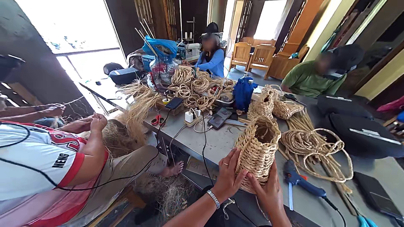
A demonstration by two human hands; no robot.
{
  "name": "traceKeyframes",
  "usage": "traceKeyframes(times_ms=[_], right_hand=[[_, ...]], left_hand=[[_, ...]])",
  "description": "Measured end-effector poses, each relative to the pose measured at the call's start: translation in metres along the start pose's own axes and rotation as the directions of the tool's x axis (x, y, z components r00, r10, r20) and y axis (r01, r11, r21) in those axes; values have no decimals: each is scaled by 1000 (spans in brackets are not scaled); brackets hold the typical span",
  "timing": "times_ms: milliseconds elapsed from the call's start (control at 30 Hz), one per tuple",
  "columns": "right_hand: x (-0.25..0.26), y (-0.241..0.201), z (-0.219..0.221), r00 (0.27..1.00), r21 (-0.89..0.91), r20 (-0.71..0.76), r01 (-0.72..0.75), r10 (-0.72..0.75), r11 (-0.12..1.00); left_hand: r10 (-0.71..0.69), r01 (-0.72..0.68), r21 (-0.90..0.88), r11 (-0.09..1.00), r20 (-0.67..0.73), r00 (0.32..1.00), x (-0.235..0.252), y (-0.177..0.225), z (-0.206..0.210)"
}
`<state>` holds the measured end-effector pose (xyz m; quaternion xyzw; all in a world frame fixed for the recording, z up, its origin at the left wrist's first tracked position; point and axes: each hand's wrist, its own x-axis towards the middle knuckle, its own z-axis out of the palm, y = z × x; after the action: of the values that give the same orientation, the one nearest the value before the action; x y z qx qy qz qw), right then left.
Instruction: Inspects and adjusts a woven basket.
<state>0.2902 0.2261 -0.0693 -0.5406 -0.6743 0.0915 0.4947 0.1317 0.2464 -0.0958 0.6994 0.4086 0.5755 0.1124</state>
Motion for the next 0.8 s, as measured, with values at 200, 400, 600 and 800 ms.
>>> traceKeyframes(times_ms=[200,400,600,800], right_hand=[[0,-2,1,1000,-36,-7,-13,13,999],[-1,-2,1,1000,-45,-17,-2,2,999],[-1,0,0,1000,-25,-24,4,-4,1000],[-1,1,0,1000,-5,-23,12,-12,1000]], left_hand=[[5,-5,-8,1000,-12,1000,0,1,-1],[10,-10,-6,1000,-11,1000,-1,0,1],[12,-12,0,1000,-15,1000,0,1,0],[17,-17,10,1000,-23,1000,0,0,3]])
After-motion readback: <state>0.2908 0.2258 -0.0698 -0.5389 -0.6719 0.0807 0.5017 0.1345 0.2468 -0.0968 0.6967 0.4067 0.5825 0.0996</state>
